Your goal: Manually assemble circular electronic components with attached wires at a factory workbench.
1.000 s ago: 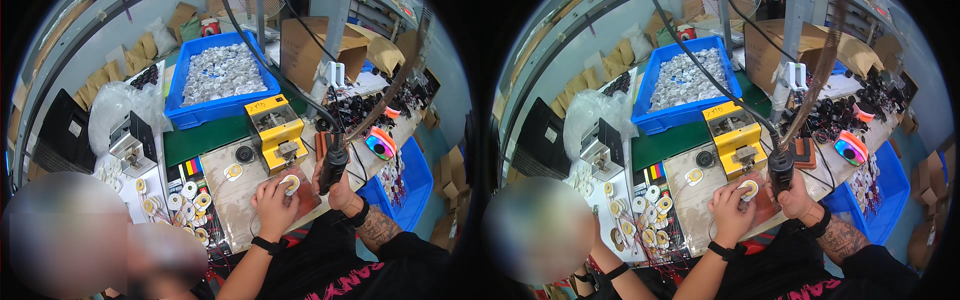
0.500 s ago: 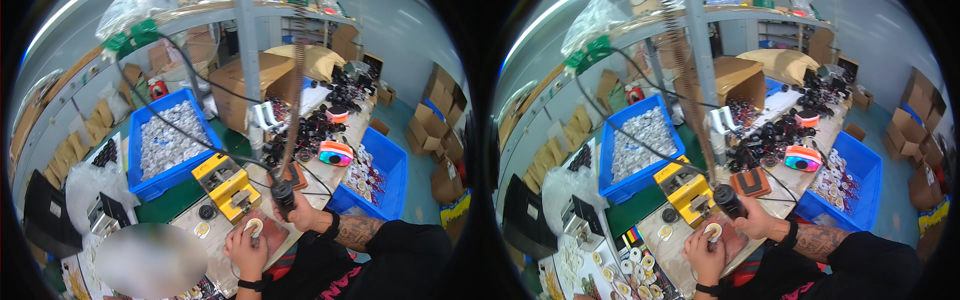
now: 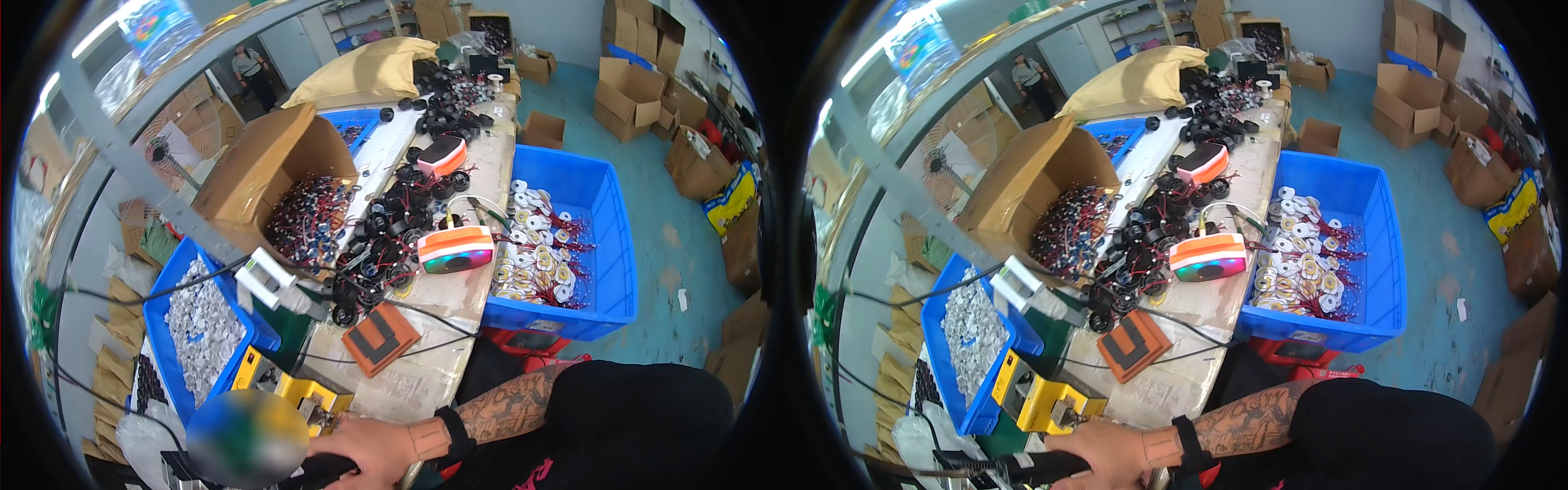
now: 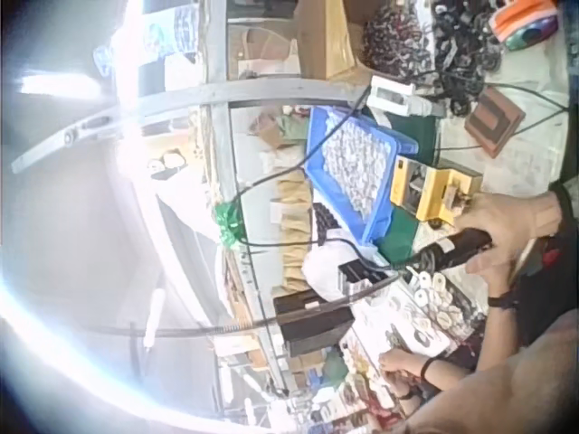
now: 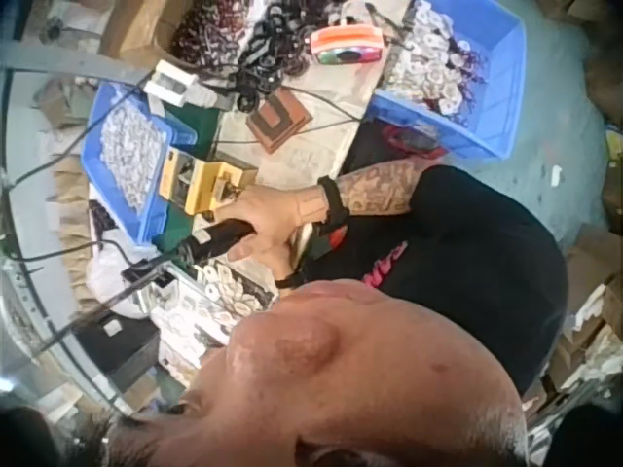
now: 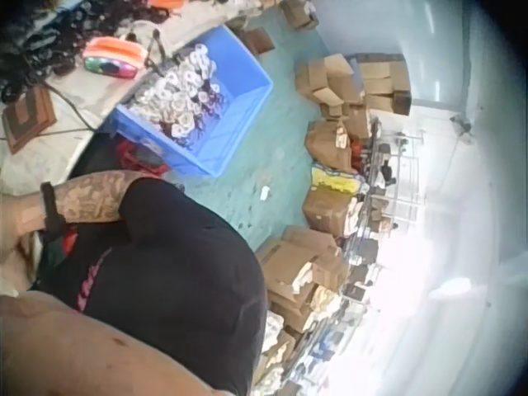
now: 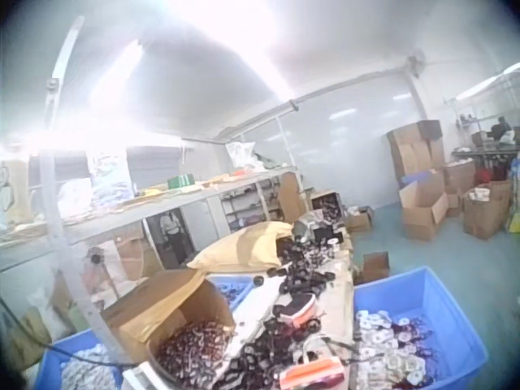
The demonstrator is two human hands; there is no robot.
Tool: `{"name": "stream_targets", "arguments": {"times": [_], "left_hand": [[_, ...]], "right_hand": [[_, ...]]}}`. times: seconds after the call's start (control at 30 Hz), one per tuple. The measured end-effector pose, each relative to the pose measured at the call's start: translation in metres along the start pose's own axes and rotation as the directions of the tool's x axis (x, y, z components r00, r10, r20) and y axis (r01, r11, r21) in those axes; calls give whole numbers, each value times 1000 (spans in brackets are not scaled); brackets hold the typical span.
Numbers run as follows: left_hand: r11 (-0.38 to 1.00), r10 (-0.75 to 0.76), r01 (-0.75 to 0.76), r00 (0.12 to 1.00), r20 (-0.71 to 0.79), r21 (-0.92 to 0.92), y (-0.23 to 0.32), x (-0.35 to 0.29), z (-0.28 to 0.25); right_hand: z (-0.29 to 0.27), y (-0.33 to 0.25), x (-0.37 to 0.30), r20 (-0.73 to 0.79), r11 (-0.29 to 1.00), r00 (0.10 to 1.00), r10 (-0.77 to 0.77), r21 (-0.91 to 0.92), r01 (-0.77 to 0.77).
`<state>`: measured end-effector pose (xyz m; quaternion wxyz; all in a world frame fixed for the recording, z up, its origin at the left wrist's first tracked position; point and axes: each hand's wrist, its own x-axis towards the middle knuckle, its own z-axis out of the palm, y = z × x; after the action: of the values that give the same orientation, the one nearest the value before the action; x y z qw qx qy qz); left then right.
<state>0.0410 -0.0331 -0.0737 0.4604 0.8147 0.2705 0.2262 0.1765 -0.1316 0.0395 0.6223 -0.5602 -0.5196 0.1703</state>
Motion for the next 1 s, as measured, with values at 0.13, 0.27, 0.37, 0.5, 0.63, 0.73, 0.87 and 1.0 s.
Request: {"name": "stream_targets", "arguments": {"times": [0.13, 0.27, 0.37, 0.5, 0.63, 0.73, 0.87, 1.0], "left_hand": [[999, 35, -36, 998, 59, 28, 12, 13, 23], [997, 66, -70, 992, 104, 43, 20, 27, 44], [994, 82, -90, 988, 130, 55, 22, 35, 52], [992, 101, -112, 980, 170, 60, 23, 43, 63], [990, 116, -130, 974, 192, 62, 20, 48, 68], [988, 130, -144, 968, 213, 55, 19, 50, 73], [985, 150, -165, 960, 235, 45, 16, 54, 77], [982, 174, -188, 951, 257, 32, 13, 57, 80]], "right_hand": [[-13, 6, -11, -1, 1000, 1000, -19, 6, 19], [-22, 18, -18, -34, 998, 998, -53, 33, 55], [-31, 18, -20, -46, 999, 998, -36, 37, 38], [-41, 17, -23, -42, 999, 999, -3, 39, 5], [-43, 20, -25, -75, 999, 997, -15, 27, 17], [-44, 22, -28, -64, 999, 998, -16, 30, 18], [-44, 20, -29, -59, 999, 998, -5, 42, 7], [-43, 18, -30, -86, 998, 996, -19, 50, 23]]}}
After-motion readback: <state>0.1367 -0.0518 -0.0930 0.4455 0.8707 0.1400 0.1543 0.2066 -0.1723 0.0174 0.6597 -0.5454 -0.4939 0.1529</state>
